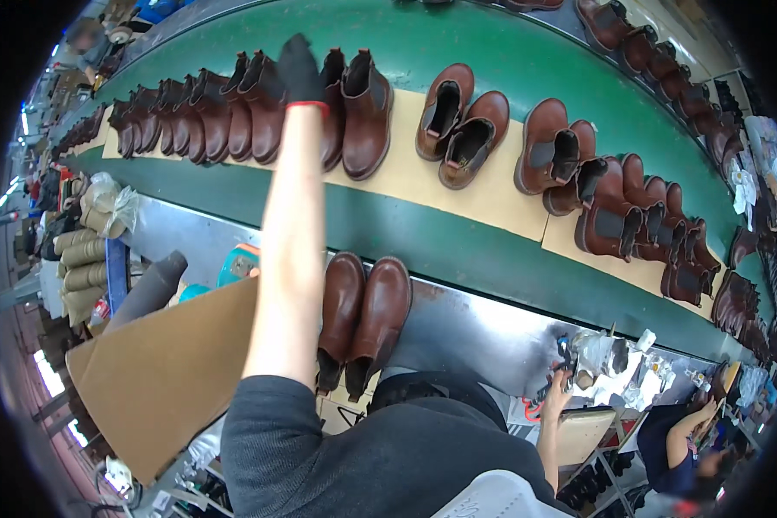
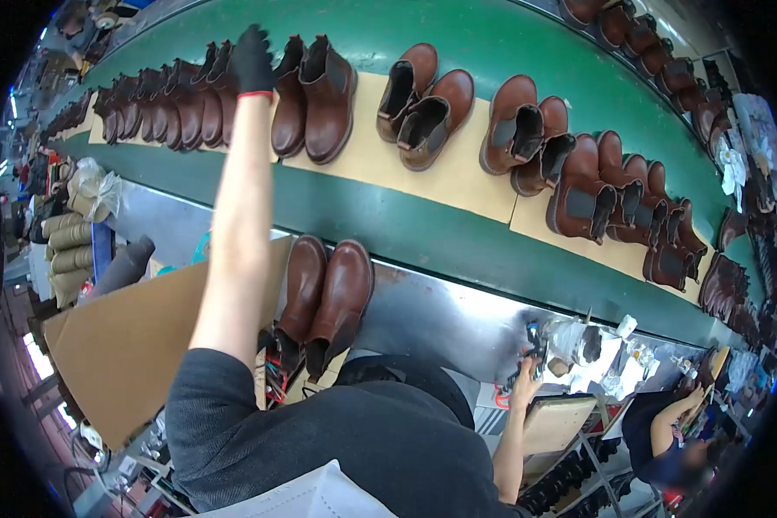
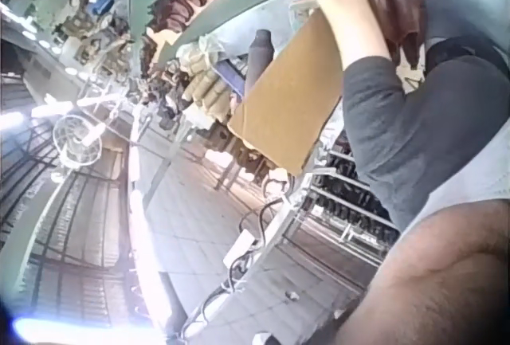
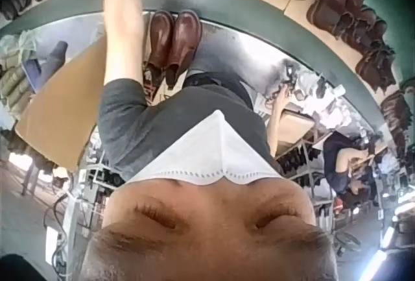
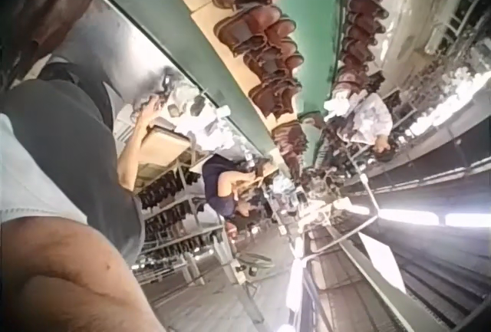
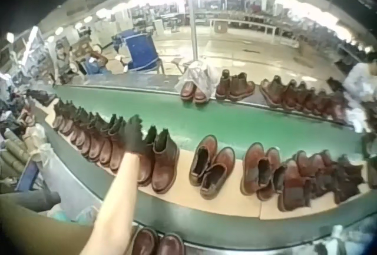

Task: Cleaning and applying finishing spray to leather boots in a shoe manufacturing facility.

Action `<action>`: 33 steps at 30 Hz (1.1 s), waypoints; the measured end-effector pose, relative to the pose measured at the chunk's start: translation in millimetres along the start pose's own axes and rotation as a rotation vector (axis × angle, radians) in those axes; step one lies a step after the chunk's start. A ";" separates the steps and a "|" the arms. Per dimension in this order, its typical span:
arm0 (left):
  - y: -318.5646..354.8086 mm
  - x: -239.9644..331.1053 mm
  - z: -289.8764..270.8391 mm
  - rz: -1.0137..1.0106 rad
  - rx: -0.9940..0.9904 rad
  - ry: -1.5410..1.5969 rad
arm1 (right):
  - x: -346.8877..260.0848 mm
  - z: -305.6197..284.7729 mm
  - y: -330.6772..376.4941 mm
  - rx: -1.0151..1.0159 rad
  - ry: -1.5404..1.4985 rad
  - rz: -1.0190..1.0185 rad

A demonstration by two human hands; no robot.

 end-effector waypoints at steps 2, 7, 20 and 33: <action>69.8 45.1 38.7 0.672 -0.100 -0.508 | 13.1 9.2 -12.6 0.074 -0.087 0.081; 244.0 188.3 87.0 -0.470 -0.425 0.301 | 21.7 -15.9 -16.7 0.047 -0.110 0.074; 549.1 107.7 -79.1 0.028 -1.014 -0.364 | -299.2 228.5 0.8 -0.522 0.672 -1.367; 558.5 103.4 -69.1 -0.064 -0.945 -0.357 | -342.6 557.4 -18.5 -0.248 1.081 -2.420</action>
Point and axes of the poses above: each hand's wrist, its own y-axis away from the middle knuckle, its own z-axis out of the palm, x = y × z, the point moved 2 cm from there along -y, towards the middle knuckle, and after that the axes turned 11 degrees about y, right-handed, at the moved point
